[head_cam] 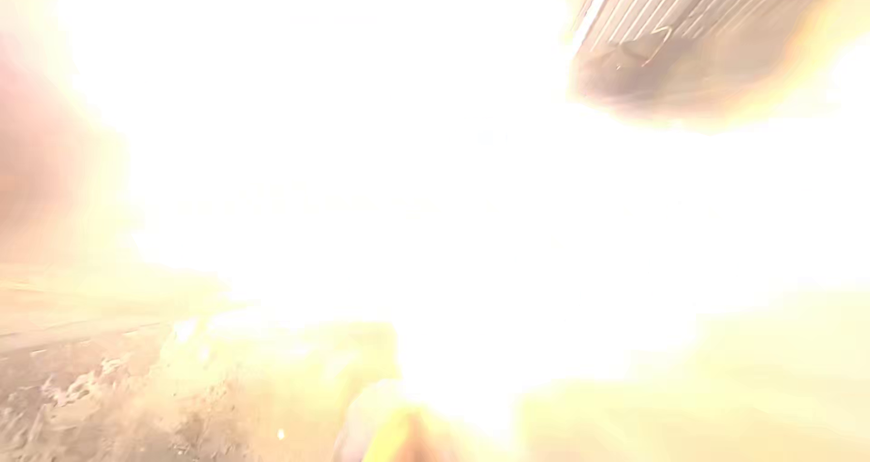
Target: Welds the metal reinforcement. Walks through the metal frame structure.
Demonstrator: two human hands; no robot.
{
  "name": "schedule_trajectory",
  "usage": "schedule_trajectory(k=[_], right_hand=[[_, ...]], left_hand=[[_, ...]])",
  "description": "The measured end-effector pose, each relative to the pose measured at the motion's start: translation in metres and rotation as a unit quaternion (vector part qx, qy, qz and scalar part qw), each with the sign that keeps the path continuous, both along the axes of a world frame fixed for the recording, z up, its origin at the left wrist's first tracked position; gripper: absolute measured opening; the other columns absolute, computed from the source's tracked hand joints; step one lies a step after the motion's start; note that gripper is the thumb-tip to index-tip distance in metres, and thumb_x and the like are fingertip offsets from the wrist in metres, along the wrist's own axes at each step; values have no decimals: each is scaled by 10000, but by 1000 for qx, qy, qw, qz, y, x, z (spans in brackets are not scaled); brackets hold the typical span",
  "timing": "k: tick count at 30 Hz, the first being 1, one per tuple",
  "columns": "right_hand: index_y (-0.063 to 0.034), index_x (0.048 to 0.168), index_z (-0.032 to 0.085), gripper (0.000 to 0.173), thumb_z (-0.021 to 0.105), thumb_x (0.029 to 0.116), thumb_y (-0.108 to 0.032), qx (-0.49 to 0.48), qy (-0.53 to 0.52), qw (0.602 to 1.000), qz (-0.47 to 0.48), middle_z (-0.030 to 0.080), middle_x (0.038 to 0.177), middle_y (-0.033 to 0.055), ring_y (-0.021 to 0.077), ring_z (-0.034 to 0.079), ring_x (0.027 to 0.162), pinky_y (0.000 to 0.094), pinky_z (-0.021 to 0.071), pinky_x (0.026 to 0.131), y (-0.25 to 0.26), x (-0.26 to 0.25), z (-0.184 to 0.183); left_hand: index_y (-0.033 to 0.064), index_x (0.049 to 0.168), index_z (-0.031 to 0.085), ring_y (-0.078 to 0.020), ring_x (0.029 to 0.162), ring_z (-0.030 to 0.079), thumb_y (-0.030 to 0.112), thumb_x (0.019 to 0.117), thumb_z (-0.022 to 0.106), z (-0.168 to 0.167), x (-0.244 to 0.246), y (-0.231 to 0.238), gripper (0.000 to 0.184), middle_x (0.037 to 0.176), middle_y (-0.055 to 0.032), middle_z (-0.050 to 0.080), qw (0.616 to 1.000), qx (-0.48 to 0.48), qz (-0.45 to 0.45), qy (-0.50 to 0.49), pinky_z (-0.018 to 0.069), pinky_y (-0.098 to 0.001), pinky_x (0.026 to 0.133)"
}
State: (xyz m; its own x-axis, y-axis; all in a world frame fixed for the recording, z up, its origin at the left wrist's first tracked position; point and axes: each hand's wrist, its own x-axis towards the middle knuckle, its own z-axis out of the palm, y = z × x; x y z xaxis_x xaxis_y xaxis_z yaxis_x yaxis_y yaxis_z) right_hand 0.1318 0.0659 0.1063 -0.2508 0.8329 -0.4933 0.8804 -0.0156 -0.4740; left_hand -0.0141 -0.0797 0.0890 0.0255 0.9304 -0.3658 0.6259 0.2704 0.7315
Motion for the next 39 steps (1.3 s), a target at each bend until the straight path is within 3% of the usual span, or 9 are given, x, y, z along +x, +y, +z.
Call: schedule_trajectory(k=[1,3,6,8,12,16,18,34,39], right_hand=[[16,1241,605,328,707,946,-87,-11,32,999,-23,627,1067,159,202,604,921,376,509,849,3,2,-5],[-24,1150,634,272,739,928,-142,0,96,995,6,620,872,116,181,585,715,368,508,661,18,4,-24],[-161,1254,549,324,592,1030,-392,14,241,968,65,629,785,80,172,624,537,332,560,466,28,-4,-34],[-180,1366,534,406,587,1037,-413,29,279,956,82,650,833,90,182,636,555,348,577,480,31,-8,-38],[-146,1383,512,411,562,1050,-382,32,284,954,91,612,812,70,135,594,537,279,548,481,23,-11,-28],[-147,1367,508,395,581,1047,-367,11,316,944,93,609,769,100,195,592,496,337,551,437,36,-15,-44],[-148,1354,520,379,581,1048,-363,7,317,944,94,613,775,106,205,596,505,343,549,438,38,-16,-44],[-135,1325,527,356,572,1053,-359,8,306,947,97,612,757,120,223,593,495,359,551,438,40,-22,-43],[-155,1409,481,409,567,1059,-348,-1,306,946,102,610,783,134,243,596,507,382,556,445,42,-22,-43]], left_hand=[[1,1389,610,-186,1326,563,79,1042,506,-21,2,-3,371,1425,-132,620,996,28,47,-74,416,-277,1108],[-29,1336,629,-162,1245,600,70,1029,514,-53,6,6,343,1338,-141,661,993,63,52,-91,440,-242,1060],[29,1275,660,-342,1157,667,207,997,603,-95,13,58,335,1252,-186,679,976,140,-116,117,533,-507,985],[94,1179,690,-340,1075,689,291,960,616,-94,20,78,304,1157,-145,706,973,68,-146,165,560,-554,893],[44,1329,617,-396,1261,604,270,996,554,-49,26,80,408,1346,-213,633,975,-63,-150,151,472,-592,1035],[97,1208,669,-360,1163,655,335,946,559,-81,23,82,370,1254,-164,676,980,-9,-128,152,517,-597,948],[67,1262,657,-392,1231,618,321,979,553,-75,22,83,394,1321,-195,646,981,-29,-133,137,485,-622,1003],[109,1186,696,-340,1115,675,336,946,595,-82,23,82,345,1202,-133,694,981,-6,-125,149,545,-589,912],[98,1179,687,-345,1129,662,352,962,576,-75,23,80,353,1215,-144,679,980,-25,-127,152,539,-583,921]])
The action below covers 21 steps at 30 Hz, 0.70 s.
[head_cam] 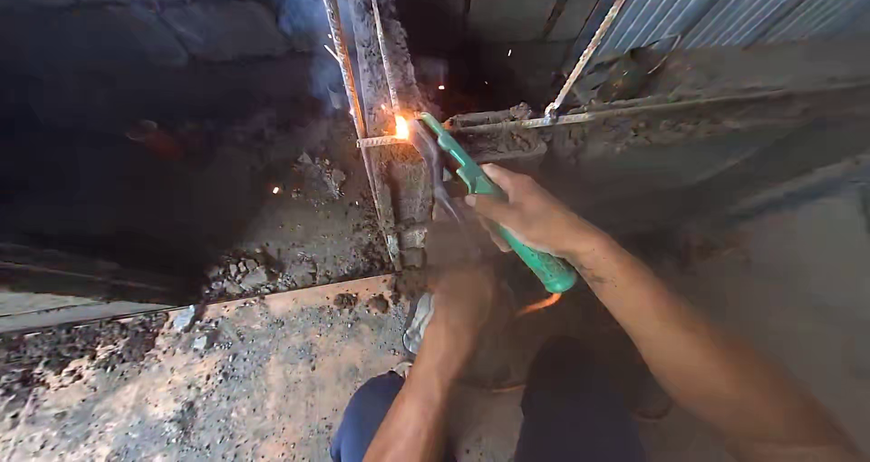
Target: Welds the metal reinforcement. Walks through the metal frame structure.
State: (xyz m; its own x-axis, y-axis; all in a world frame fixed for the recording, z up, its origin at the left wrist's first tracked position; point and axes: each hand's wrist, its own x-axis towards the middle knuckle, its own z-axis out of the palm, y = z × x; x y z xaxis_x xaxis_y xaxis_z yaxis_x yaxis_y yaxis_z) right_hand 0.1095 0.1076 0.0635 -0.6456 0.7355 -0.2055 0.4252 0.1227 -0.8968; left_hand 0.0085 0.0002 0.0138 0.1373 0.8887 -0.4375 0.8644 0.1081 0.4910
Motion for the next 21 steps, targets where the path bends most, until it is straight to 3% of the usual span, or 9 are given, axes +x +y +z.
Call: schedule_trajectory(k=[5,7,9,11,13,17,21], right_hand=[[-154,1389,490,407,585,1050,-360,-8,-1,1000,-9,607,790,139,245,591,504,379,551,435,0,-2,4],[-145,1319,505,306,550,1072,-320,-10,-67,997,-28,599,821,97,188,601,558,318,554,498,-13,0,28],[-97,1228,596,196,540,1077,-207,-35,-120,990,-67,602,800,78,154,584,603,288,513,572,-27,1,50],[-100,1218,535,214,502,1094,-271,-20,-92,995,-46,583,771,66,157,582,553,285,529,512,-22,2,44],[-154,1314,523,336,548,1063,-377,4,-46,998,-31,608,795,73,169,596,526,303,548,470,-15,6,28],[-87,1353,517,335,550,1065,-253,21,-23,999,-31,610,793,85,156,566,499,294,530,447,-15,-1,30],[-82,1319,532,342,569,1057,-300,9,-9,1000,-3,621,793,124,220,592,499,359,551,433,5,-2,14]], left_hand=[[105,1201,686,-334,1137,662,345,964,561,-5,-2,1,360,1209,-139,684,1000,12,-11,0,538,-568,927],[138,1151,695,-309,1062,693,360,943,554,-32,-5,-1,336,1134,-108,712,995,95,-23,-3,556,-540,874],[148,1207,700,-298,1121,680,380,953,561,-40,-7,-1,371,1205,-100,706,994,107,-24,-12,544,-525,951],[122,1278,673,-321,1190,650,363,971,578,-23,-6,2,402,1278,-126,678,998,54,-36,-2,518,-536,998],[60,1256,666,-355,1196,640,303,977,612,1,-3,0,374,1277,-170,660,999,22,-42,2,515,-560,990],[52,1154,688,-362,1106,666,319,953,632,-6,-1,1,339,1179,-168,679,998,46,-33,-8,542,-581,903],[74,1165,693,-350,1122,668,339,954,594,-3,0,2,353,1201,-153,683,999,30,-9,-14,540,-583,913]])
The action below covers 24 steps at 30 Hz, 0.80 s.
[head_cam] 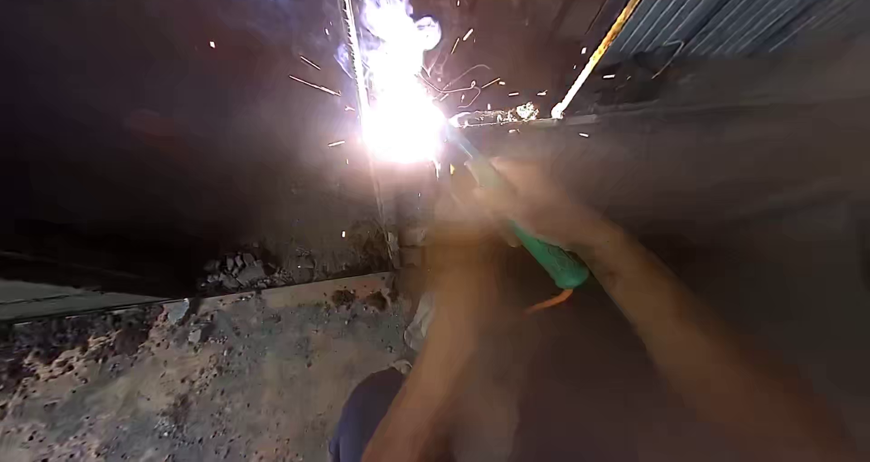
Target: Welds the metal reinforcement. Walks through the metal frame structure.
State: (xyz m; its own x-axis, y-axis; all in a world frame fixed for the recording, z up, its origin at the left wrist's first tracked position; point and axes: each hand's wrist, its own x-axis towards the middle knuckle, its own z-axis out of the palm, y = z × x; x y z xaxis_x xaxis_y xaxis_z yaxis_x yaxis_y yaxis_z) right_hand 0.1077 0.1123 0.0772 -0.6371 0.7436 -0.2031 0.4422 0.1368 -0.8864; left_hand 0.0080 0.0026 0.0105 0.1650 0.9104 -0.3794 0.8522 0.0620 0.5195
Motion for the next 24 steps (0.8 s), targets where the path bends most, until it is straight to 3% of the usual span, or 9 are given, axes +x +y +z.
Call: schedule_trajectory(k=[5,8,10,13,24], right_hand=[[-108,1321,531,346,572,1056,-326,0,-14,1000,6,609,776,113,211,578,499,351,540,438,1,-1,2],[-103,1323,530,359,572,1055,-339,1,-19,1000,5,618,784,115,211,580,493,349,542,435,1,-2,4],[-108,1337,538,373,573,1055,-349,0,-19,1000,-1,619,783,115,209,587,494,343,549,435,1,-2,5],[-109,1336,533,363,572,1056,-338,-11,-13,1000,2,613,767,124,224,585,488,359,547,435,1,-2,4],[-80,1288,543,341,569,1059,-331,-28,-32,999,12,606,774,138,235,584,490,362,550,432,4,-5,17]], left_hand=[[88,1181,693,-350,1142,664,337,955,589,0,-1,1,351,1228,-150,683,1000,-1,2,1,536,-589,927],[83,1258,658,-383,1222,624,325,961,547,4,-2,3,399,1306,-188,649,1000,-27,-8,-3,495,-618,987],[79,1254,656,-385,1219,626,320,957,541,4,-1,4,399,1301,-190,654,999,-32,-5,-1,495,-618,985],[94,1179,694,-343,1113,674,329,958,578,0,-1,3,343,1189,-146,691,1000,-7,-1,1,543,-579,908],[89,1192,679,-340,1169,648,326,970,562,6,0,2,344,1229,-146,677,1000,-15,-11,0,519,-564,957]])
